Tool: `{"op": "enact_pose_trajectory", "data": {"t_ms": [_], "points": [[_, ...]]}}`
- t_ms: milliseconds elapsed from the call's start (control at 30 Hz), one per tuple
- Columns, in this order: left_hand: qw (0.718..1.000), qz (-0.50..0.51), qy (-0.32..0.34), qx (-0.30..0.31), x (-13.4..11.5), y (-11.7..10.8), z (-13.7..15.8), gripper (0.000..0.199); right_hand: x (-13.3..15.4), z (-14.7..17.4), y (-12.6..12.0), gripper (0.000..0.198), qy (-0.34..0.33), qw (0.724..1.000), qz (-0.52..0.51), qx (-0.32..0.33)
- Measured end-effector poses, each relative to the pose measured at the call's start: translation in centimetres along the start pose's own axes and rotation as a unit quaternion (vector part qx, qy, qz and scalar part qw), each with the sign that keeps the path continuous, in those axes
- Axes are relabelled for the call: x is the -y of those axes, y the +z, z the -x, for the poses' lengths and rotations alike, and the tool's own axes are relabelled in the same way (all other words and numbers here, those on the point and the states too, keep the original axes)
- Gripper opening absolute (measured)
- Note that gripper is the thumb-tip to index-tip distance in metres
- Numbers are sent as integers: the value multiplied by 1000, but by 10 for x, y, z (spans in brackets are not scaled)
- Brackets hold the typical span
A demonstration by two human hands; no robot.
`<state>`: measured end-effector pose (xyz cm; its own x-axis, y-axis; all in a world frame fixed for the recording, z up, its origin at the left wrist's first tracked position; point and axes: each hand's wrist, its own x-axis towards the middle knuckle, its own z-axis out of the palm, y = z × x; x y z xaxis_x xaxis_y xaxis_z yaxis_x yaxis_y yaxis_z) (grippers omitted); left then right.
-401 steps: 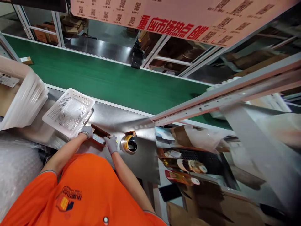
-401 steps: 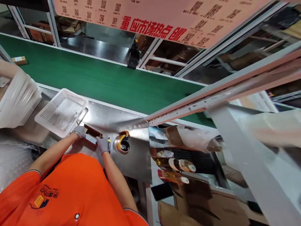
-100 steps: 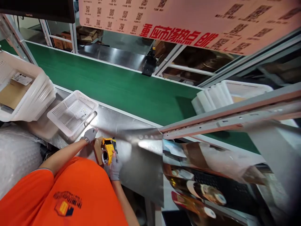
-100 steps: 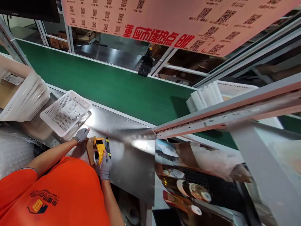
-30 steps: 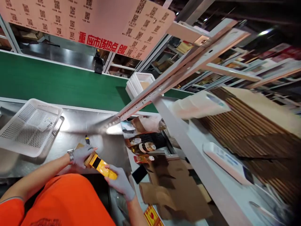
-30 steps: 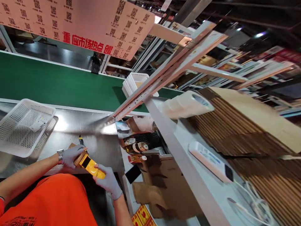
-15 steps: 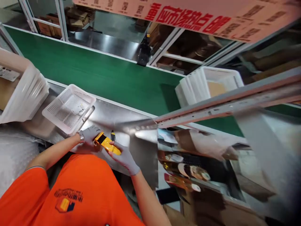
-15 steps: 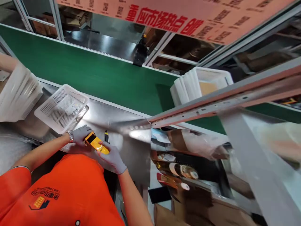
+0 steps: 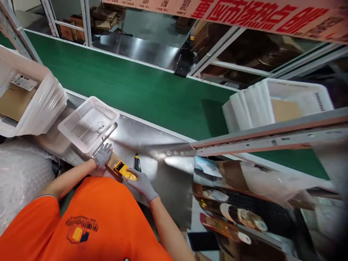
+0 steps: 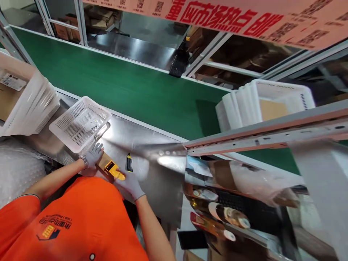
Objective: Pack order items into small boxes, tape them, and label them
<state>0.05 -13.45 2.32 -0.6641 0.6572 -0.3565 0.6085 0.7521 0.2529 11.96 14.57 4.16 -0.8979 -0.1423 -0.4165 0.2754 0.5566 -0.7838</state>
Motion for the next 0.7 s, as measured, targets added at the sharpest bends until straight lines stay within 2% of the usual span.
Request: {"op": "enact_pose_trajectory", "data": {"t_ms": [67, 167, 367, 567, 700], "points": [[1000, -3, 13, 17, -13, 8, -3, 124, -1, -1, 3, 60, 0, 1000, 1, 0], [999, -9, 14, 36, -24, 16, -9, 132, -1, 10, -6, 59, 5, 1000, 4, -11], [999, -5, 11, 49, -23, 25, -17, 124, 7, 44, -38, 54, 44, 998, 46, 5], [999, -10, 14, 37, -20, 32, -21, 122, 32, 28, -41, 49, 89, 995, 20, 27], [999, -25, 23, 30, -18, 32, -22, 123, 32, 24, -45, 50, 105, 994, -35, 27]]}}
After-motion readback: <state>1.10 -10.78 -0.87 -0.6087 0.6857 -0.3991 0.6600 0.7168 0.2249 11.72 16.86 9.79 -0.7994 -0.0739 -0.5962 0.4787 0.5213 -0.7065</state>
